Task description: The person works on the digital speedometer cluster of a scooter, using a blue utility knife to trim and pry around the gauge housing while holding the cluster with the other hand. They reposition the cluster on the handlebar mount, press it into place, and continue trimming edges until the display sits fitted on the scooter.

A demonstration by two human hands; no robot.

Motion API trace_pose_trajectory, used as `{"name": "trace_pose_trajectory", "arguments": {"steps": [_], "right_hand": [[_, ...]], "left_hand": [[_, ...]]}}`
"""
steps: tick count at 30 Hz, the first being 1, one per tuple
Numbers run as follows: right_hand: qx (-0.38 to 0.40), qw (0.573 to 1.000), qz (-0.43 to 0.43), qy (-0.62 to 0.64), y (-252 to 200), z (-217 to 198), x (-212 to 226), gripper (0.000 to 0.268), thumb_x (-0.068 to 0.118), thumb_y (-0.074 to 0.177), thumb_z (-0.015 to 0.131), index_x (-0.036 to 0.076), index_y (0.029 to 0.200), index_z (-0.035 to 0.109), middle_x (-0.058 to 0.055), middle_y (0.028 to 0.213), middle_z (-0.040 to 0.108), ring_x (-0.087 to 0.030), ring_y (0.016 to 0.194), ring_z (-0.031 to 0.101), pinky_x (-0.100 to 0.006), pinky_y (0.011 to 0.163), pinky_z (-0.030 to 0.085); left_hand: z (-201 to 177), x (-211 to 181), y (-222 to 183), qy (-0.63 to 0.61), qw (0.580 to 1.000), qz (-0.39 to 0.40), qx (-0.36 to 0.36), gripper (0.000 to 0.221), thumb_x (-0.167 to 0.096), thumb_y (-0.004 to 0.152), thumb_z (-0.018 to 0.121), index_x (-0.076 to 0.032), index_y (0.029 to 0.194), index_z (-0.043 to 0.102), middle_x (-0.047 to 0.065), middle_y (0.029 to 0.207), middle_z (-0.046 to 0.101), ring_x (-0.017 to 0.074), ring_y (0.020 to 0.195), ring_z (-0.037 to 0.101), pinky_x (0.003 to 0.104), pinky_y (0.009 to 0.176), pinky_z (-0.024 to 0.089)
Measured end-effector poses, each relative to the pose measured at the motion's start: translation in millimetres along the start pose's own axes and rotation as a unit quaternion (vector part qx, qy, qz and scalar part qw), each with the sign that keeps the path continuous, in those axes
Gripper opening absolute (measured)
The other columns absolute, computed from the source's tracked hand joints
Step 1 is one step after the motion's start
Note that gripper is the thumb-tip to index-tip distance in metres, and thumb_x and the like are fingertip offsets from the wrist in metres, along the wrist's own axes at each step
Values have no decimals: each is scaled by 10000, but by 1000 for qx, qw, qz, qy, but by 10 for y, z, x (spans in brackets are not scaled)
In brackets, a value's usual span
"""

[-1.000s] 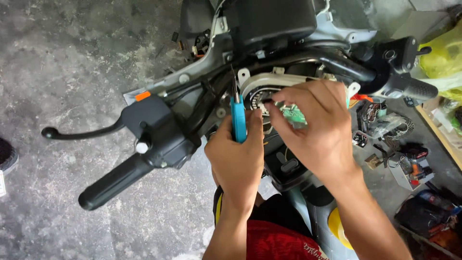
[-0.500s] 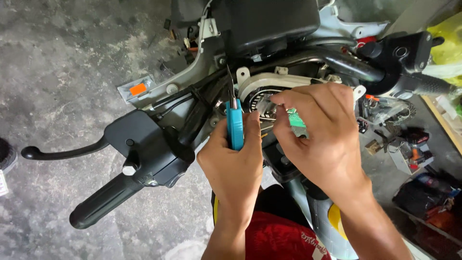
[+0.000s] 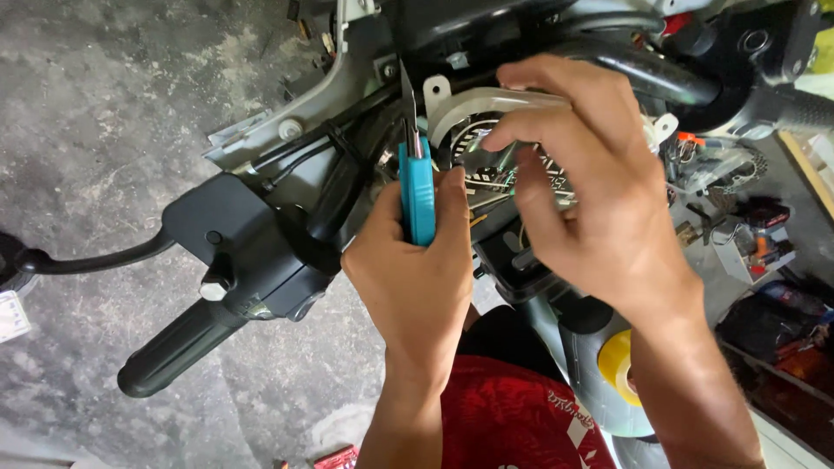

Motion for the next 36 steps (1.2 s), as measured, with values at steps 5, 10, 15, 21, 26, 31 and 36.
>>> {"name": "trace_pose_trajectory", "arguments": {"steps": [5,10,15,21,26,31,36], "right_hand": [[6,998,19,57,4,-10,-21,334,-218,902,557,10,1128,647,-174,1407,568,-325,1285,617,-377,985,538],[10,999,-1,50,21,-7,29,328,-221,885,563,4,1111,638,-184,1405,561,-343,1304,607,-410,1023,537],[19,998,9,51,28,9,42,319,-158,815,650,-3,1093,628,-201,1393,536,-353,1300,594,-414,1056,531],[17,999,14,38,-2,26,12,303,-118,823,714,-2,1086,621,-200,1404,526,-350,1305,597,-416,1069,527],[17,1000,8,23,13,27,18,300,-131,815,712,-6,1077,633,-201,1393,536,-354,1287,608,-418,1045,533],[17,1000,7,18,-5,39,9,310,-152,830,678,-9,1102,638,-197,1404,540,-346,1289,624,-401,1025,544],[13,999,12,43,12,11,15,296,-139,834,678,-14,1098,633,-201,1392,541,-346,1277,623,-409,1044,540]], "left_hand": [[-13,-2,-21,-17,1000,-6,8,218,-234,928,769,-35,849,731,-49,544,509,14,525,394,259,452,334],[-12,-7,-17,-27,1000,11,10,179,-219,927,770,-41,909,758,-63,580,572,-7,539,446,227,473,380],[-4,44,-11,-17,1000,0,18,177,-204,912,784,-31,885,763,-48,556,556,3,526,424,234,462,362],[43,117,-27,7,999,-8,34,230,-210,906,798,-22,795,725,-46,513,491,15,495,379,258,438,310],[60,136,-17,-7,1000,-8,28,204,-207,901,797,-30,820,735,-62,522,498,3,501,381,249,435,311],[42,159,-18,-19,1000,1,15,171,-193,905,796,-32,868,751,-73,550,529,-12,524,402,230,451,323],[48,176,-50,-60,998,-8,29,142,-167,913,791,-29,908,760,-94,613,584,-28,563,448,197,486,360]]}}
Point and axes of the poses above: each hand's wrist, its own y-axis towards the middle knuckle, its own z-axis out of the palm, x = y × z, the point moved 10 cm from there along y, towards the middle knuckle
